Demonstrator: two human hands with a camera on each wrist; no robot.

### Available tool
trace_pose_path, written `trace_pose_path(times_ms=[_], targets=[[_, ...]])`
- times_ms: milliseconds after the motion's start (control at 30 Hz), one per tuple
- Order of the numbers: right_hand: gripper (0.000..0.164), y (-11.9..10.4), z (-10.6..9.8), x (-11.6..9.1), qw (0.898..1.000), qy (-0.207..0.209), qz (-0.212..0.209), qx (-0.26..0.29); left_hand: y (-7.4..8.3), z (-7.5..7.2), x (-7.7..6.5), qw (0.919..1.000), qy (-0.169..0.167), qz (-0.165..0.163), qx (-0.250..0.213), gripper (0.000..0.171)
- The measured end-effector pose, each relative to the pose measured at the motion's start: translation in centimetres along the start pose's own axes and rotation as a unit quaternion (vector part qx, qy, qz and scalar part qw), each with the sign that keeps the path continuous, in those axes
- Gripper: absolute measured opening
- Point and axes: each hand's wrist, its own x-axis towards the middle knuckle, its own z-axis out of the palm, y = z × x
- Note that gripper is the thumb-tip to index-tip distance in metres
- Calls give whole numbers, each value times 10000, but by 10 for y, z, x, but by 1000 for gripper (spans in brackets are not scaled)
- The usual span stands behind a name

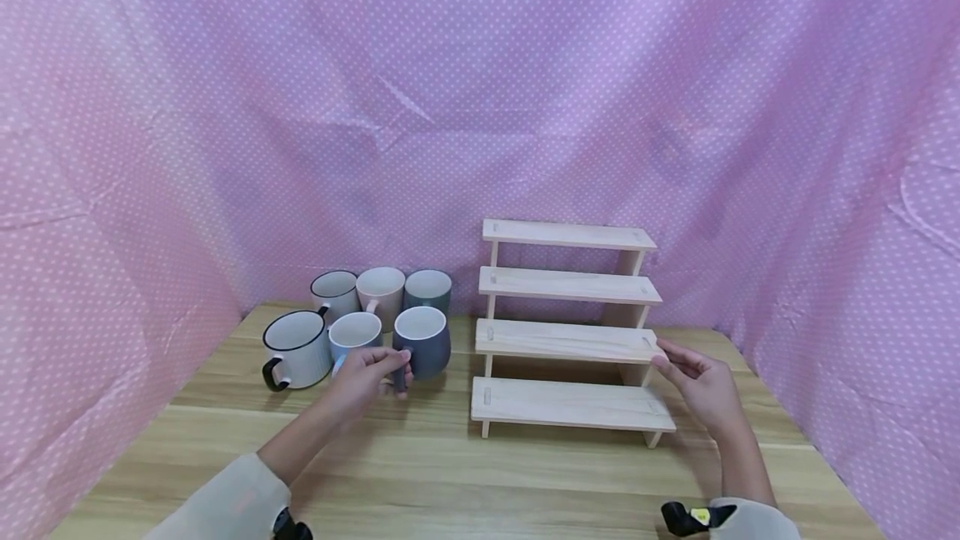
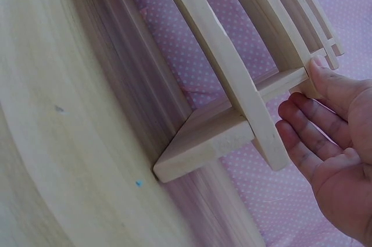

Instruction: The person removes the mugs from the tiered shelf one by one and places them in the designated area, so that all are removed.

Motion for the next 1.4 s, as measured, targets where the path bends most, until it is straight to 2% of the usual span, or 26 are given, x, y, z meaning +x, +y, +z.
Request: trace_pose_path(times_ms=[233,567,900,1133,1400], targets=[[49,1,0,-2,10000,38,45,55,-13,1,2,9985,325,-210,386,28],[48,2,0,-1,10000,68,35,-14,-18,3,2,9971,644,-314,245,24],[48,-2,2,-1,9999,100,14,-26,-27,1,6,9947,763,-632,285,22],[47,-4,1,-1,9999,108,-46,-13,-31,2,9,9953,750,-599,156,21],[49,-5,0,1,9999,70,57,-57,-31,4,10,9952,673,-703,83,21]])
